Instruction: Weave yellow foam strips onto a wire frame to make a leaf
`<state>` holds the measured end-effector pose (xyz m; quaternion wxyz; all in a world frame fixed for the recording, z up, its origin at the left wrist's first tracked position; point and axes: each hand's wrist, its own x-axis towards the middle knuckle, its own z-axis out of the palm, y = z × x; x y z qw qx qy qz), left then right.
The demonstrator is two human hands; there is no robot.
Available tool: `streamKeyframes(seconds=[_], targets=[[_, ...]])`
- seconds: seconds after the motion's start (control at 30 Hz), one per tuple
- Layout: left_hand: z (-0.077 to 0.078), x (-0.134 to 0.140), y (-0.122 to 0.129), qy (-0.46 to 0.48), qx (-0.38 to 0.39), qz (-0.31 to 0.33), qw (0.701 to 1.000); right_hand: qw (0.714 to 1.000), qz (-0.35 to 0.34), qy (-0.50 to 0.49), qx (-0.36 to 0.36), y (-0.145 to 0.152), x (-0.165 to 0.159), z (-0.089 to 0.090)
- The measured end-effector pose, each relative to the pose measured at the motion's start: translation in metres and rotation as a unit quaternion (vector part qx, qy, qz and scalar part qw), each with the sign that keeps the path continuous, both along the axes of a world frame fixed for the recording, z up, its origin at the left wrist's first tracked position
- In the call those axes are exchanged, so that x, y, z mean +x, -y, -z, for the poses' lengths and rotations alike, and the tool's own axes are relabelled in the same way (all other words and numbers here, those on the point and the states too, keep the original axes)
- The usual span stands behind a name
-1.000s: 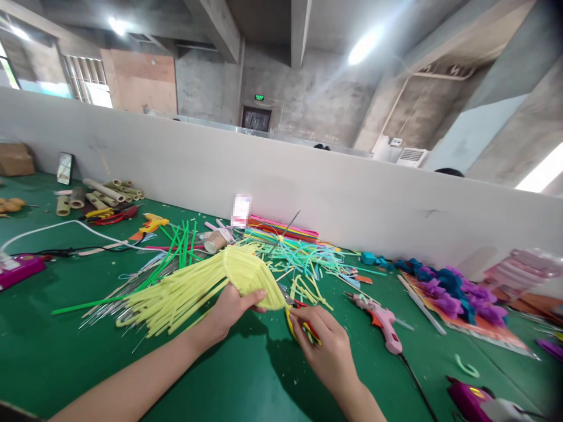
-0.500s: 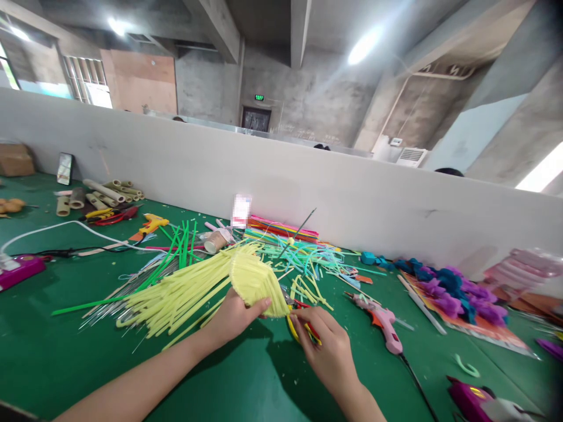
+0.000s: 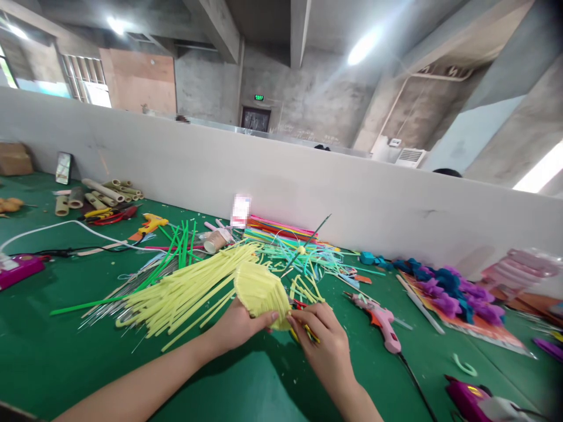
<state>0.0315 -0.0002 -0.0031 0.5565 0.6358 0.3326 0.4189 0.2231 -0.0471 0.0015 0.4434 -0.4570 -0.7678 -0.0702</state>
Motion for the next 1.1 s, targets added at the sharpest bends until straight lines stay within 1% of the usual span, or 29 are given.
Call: streamKeyframes(seconds=[0.07,0.13,0.17,0.23,0.3,0.4,0.43,0.5,0.57,0.67,0.87,1.1], targets=[[-0.003,0.0,0.0,0.029,-0.039,-0.002,0.999,0.999,0.007,-0.043,-0.018,0.002,0.001,0.0],[-0.006,0.0,-0.002,0.065,-0.077,-0.012,0.995,0.99,0.027,-0.131,-0.037,0.003,0.002,0.001],[-0.007,0.0,-0.003,0.084,-0.091,-0.017,0.992,0.981,0.038,-0.186,-0.047,0.003,0.002,0.001],[-0.008,-0.001,-0.005,0.116,-0.11,-0.025,0.987,0.953,0.048,-0.287,-0.082,0.001,0.003,0.002],[-0.009,-0.002,-0.007,0.136,-0.124,-0.027,0.983,0.924,0.024,-0.348,-0.156,-0.003,0.004,0.002],[-0.009,-0.003,-0.008,0.15,-0.135,-0.023,0.979,0.872,-0.039,-0.39,-0.294,-0.01,0.001,0.003],[-0.009,-0.003,-0.008,0.149,-0.136,-0.023,0.979,0.854,-0.052,-0.402,-0.327,-0.011,0.0,0.003],[-0.009,-0.002,-0.007,0.141,-0.134,-0.022,0.981,0.829,-0.062,-0.426,-0.356,-0.011,-0.004,0.004],[-0.009,-0.002,-0.006,0.133,-0.132,-0.015,0.982,0.823,-0.067,-0.437,-0.356,-0.01,-0.006,0.005],[-0.009,0.0,-0.005,0.127,-0.131,-0.009,0.983,0.826,-0.073,-0.437,-0.349,-0.008,-0.008,0.007],[-0.006,0.003,-0.003,0.123,-0.12,-0.021,0.985,0.836,-0.057,-0.435,-0.331,-0.009,-0.009,0.01],[-0.004,0.005,-0.001,0.118,-0.119,-0.021,0.986,0.834,-0.052,-0.446,-0.322,-0.01,-0.011,0.014]])
